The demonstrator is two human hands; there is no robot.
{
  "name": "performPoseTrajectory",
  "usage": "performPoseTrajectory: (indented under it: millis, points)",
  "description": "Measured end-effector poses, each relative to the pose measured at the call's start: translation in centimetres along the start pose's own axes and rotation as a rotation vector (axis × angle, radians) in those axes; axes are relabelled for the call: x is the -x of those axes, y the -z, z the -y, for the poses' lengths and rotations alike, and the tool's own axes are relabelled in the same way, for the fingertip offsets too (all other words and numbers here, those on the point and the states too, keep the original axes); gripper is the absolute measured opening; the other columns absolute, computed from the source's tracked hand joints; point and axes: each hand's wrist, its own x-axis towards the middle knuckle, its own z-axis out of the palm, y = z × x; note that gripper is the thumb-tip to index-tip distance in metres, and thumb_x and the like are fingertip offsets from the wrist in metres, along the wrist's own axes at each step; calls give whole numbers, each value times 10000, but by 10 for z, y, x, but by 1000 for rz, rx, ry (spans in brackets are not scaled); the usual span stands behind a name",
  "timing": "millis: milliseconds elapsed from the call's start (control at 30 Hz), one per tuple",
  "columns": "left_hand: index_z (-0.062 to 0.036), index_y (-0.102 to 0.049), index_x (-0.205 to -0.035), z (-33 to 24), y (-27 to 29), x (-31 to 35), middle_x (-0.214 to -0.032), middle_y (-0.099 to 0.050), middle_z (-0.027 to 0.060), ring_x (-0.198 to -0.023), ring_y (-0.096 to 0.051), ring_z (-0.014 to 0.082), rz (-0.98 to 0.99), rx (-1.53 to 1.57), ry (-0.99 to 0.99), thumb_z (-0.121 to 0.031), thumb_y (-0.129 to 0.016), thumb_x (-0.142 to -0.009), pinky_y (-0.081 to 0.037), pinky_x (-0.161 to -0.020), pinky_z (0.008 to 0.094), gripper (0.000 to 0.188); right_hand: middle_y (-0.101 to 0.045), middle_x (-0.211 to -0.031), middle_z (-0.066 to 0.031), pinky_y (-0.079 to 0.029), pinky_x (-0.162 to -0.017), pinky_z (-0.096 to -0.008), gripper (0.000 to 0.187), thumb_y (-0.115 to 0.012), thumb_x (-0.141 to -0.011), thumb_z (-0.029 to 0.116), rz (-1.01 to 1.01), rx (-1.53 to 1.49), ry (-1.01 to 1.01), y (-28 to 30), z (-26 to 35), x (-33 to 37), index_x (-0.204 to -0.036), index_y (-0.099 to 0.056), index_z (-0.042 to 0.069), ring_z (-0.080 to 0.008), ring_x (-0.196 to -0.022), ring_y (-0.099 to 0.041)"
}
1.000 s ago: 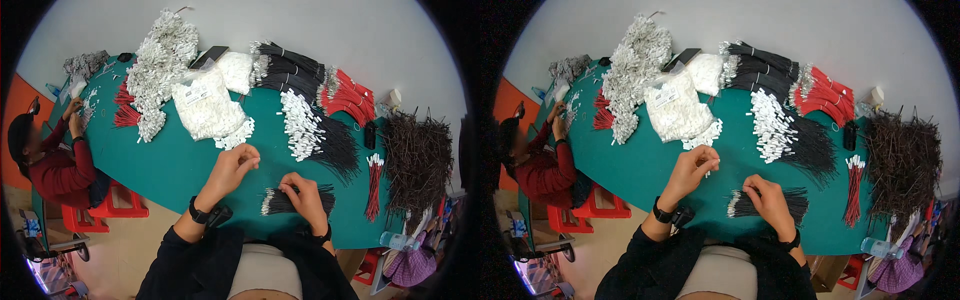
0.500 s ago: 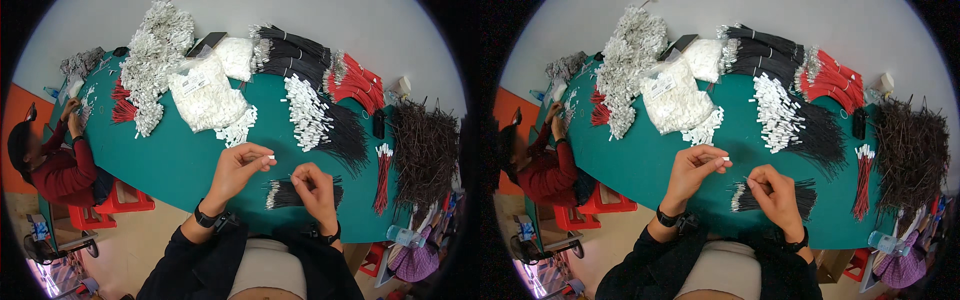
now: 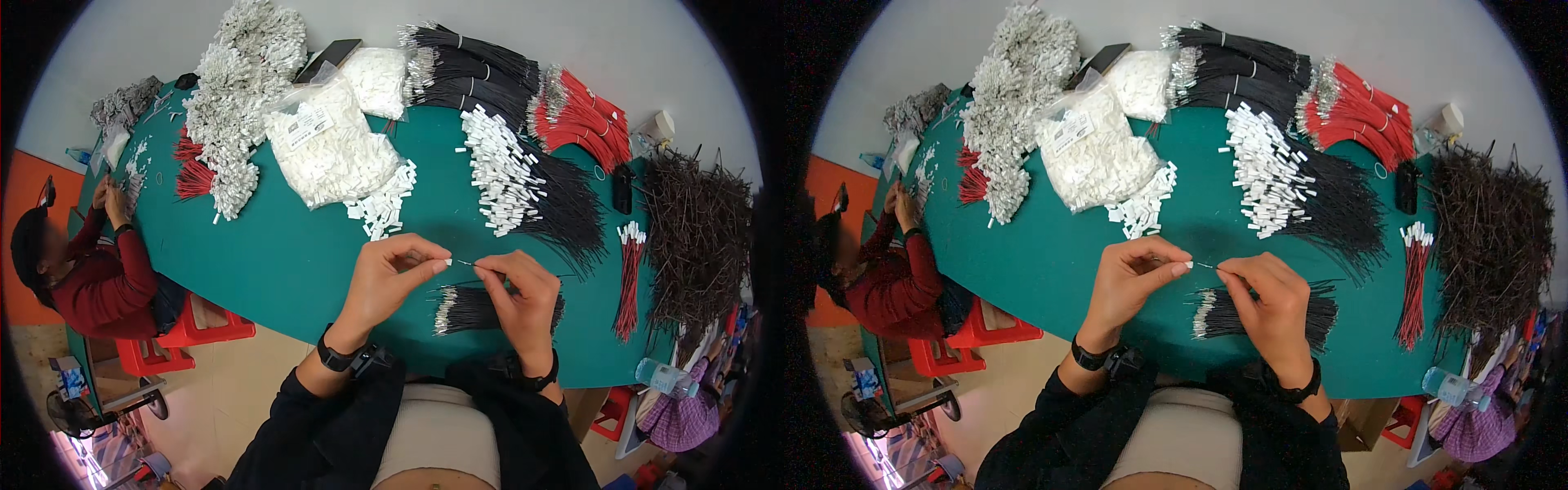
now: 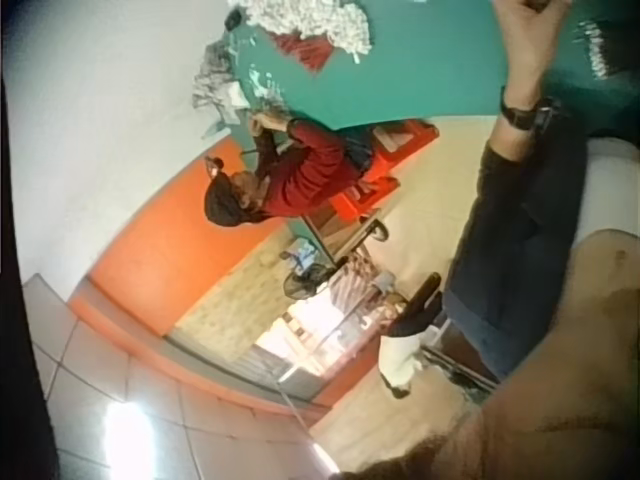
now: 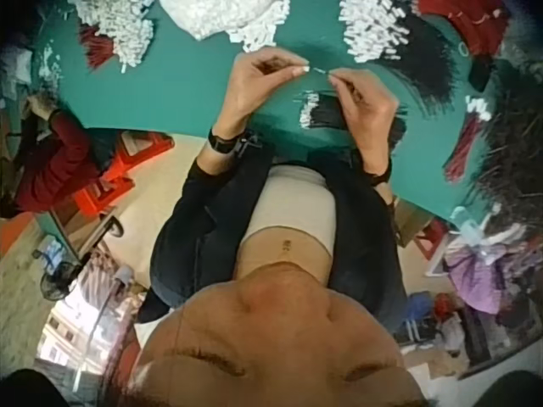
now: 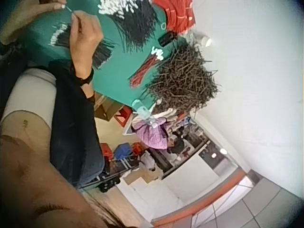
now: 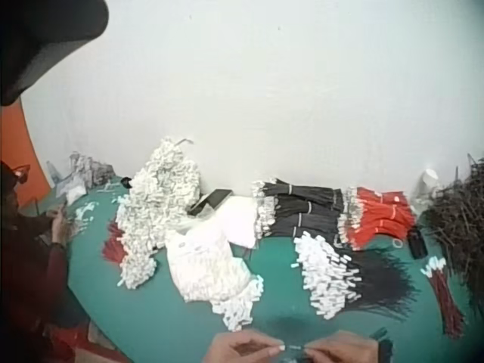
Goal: Assembling small white plastic clips onto bundles of black wires on a workbench.
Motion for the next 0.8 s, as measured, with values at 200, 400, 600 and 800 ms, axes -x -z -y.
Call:
performPoseTrajectory:
  millis: [200,400,600,800]
  points:
    - [7,-767,-1047,-3,-2,1,-927,-771,52,-843,-688,65,-11,52,41,-27,-779,-917,-535,-772,214,135,-712,-804,-101,-499,-607,-332,129,-787,-805,-57,-18,8,42,-1,1,-1,-900,-729,8,-257,-678,-653]
    - [12,-763,-1050,-2,-3,1,-938,-770,57,-844,-688,69,-14,74,41,-19,-779,-915,-536,-773,213,139,-704,-801,-109,-498,-607,-337,136,-789,-801,-58,-12,27,39,1,2,-1,-901,-723,6,-273,-691,-658]
    - [18,-766,-1062,0,-1,3,-947,-770,70,-875,-706,90,-8,72,21,-8,-772,-917,-552,-794,229,147,-700,-800,-111,-497,-604,-343,133,-788,-804,-55,-17,18,43,0,2,0,-902,-721,4,-271,-685,-652]
    - [34,-771,-1034,-3,-4,3,-963,-752,110,-857,-711,153,-30,182,41,49,-760,-889,-555,-798,256,146,-693,-790,-107,-493,-600,-342,132,-787,-804,-56,-17,29,51,0,3,0,-901,-722,5,-265,-676,-643]
